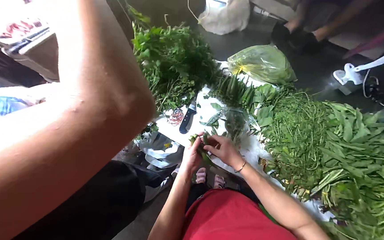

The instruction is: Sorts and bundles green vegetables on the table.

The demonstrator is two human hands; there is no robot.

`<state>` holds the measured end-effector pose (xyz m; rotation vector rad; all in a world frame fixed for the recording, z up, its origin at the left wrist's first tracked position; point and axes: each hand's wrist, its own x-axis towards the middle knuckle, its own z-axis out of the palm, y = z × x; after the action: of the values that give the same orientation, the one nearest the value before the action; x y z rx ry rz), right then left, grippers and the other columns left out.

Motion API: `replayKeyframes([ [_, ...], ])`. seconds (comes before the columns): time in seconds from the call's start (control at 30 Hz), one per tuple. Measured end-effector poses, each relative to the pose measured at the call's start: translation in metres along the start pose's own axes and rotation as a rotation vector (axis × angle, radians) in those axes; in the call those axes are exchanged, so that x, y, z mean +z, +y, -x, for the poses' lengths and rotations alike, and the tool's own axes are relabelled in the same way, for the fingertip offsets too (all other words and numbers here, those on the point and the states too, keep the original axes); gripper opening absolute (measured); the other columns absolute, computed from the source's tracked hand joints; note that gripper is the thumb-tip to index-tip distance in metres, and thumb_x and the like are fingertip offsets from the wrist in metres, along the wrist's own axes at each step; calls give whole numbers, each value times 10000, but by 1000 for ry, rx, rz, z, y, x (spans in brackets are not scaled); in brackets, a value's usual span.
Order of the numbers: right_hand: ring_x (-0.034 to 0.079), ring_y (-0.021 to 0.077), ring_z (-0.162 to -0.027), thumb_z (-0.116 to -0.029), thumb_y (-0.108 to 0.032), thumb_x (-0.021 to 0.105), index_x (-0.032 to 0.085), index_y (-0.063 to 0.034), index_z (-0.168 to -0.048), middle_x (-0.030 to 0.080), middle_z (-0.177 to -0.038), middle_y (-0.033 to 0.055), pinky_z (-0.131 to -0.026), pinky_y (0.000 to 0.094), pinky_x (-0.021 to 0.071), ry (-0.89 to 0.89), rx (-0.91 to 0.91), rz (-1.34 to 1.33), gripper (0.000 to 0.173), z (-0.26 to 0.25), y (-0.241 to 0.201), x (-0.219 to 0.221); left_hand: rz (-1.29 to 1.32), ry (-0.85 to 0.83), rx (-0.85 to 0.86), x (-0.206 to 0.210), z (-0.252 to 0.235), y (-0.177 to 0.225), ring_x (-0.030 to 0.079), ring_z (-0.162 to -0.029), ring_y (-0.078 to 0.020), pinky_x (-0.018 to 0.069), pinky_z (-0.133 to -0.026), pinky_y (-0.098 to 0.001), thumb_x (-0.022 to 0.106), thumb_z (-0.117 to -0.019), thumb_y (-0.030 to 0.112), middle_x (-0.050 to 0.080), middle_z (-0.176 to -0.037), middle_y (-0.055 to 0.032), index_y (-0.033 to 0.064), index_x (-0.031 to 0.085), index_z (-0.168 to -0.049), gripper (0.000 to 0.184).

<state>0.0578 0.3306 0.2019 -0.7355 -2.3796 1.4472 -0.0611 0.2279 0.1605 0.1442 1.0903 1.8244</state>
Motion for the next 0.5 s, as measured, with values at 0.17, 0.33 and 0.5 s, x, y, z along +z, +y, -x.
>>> replayKeyframes([
  [0.17,692,225,-1116,-984,-314,674,721,-20,-1200,716,-1218,139,-1022,401,535,-9,27,67,368,-3,9,12,-74,-73,-64,7,-2,-3,695,-934,-165,587,-850,-368,215,-1101,375,709,-1042,-77,44,488,-1389,517],
  [0.33,687,259,-1135,-981,-301,683,732,-11,-1150,716,-1213,150,-1027,442,530,9,8,142,339,-3,11,16,-88,-78,4,2,-4,-12,702,-908,-170,597,-841,-374,499,-1027,151,709,-1041,-89,36,500,-1351,344],
  [0.5,710,267,-1062,-923,-177,712,729,25,-1107,729,-1138,173,-976,435,558,14,-73,87,274,-4,15,23,-141,-40,73,-3,-1,-13,714,-859,-187,612,-805,-386,569,-985,39,722,-967,-103,-12,569,-1221,241],
])
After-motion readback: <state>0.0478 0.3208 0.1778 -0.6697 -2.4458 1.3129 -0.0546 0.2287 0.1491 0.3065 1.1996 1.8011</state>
